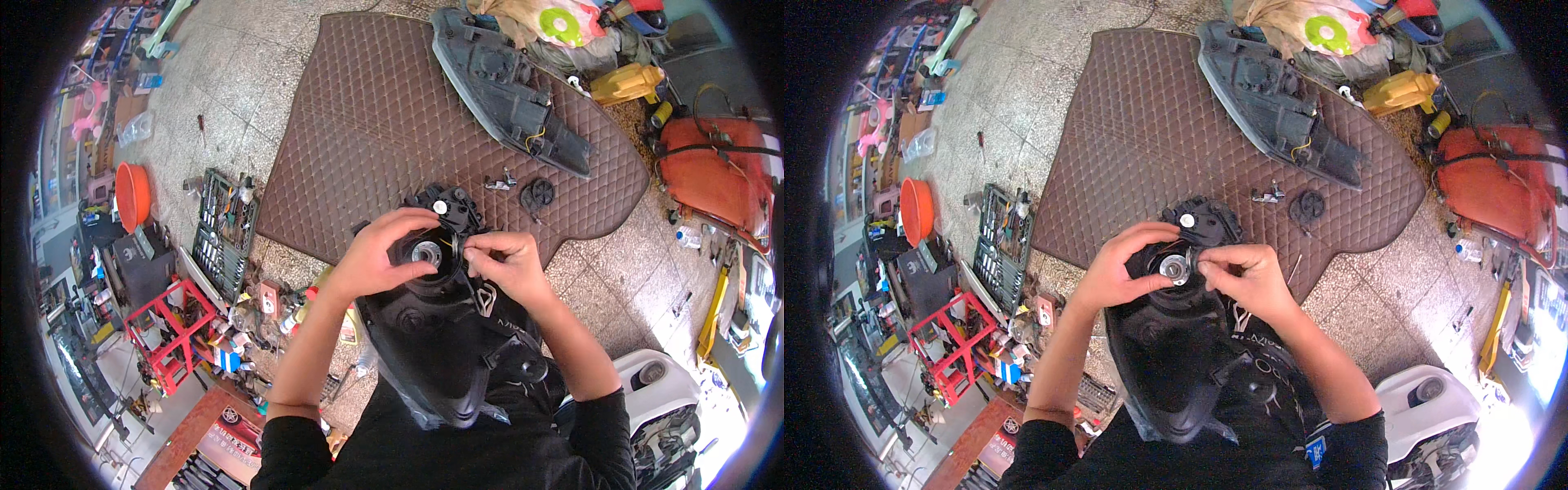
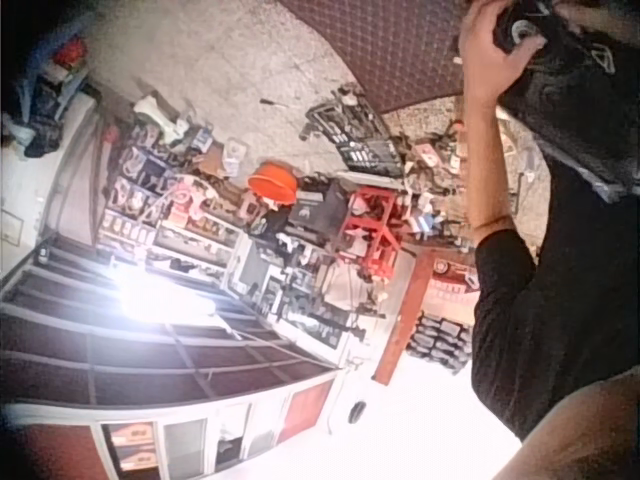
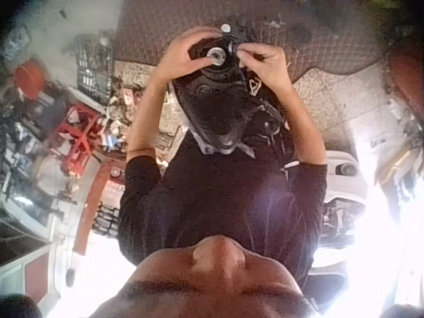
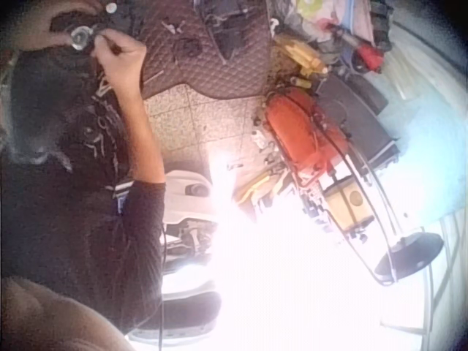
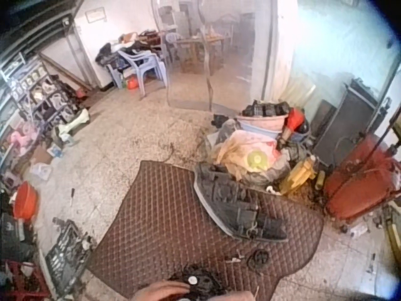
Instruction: The person disassembles a car headlight assembly, removes a bulb, and replaces it with a new one. They then reassemble the headlight and place it back on the workbench.
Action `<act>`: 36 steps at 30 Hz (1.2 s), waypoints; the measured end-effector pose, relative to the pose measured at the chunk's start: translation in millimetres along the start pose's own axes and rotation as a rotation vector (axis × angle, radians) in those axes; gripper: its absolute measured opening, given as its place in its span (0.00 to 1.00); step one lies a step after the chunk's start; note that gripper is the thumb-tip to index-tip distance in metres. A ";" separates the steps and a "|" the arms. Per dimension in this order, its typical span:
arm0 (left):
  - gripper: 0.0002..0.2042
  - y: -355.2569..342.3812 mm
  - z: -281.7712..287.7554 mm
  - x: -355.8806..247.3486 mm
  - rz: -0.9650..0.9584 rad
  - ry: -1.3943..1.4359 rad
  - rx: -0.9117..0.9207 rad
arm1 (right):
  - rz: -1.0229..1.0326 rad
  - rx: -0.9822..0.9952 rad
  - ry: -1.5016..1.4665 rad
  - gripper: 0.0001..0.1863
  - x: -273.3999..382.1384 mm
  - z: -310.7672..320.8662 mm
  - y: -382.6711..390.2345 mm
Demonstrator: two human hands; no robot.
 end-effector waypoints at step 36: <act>0.22 -8.7 -2.3 -11.2 -0.097 0.075 -0.255 | -0.058 0.147 -0.539 0.11 -19.8 -14.5 -21.3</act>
Point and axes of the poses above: each hand's wrist, its own y-axis away from the middle knuckle, its own z-axis out of the back of the hand, x = y × z, the point moved 6 cm from there along -y, towards the middle knuckle, and after that the axes turned 12 degrees about x, right-handed, at the moved point
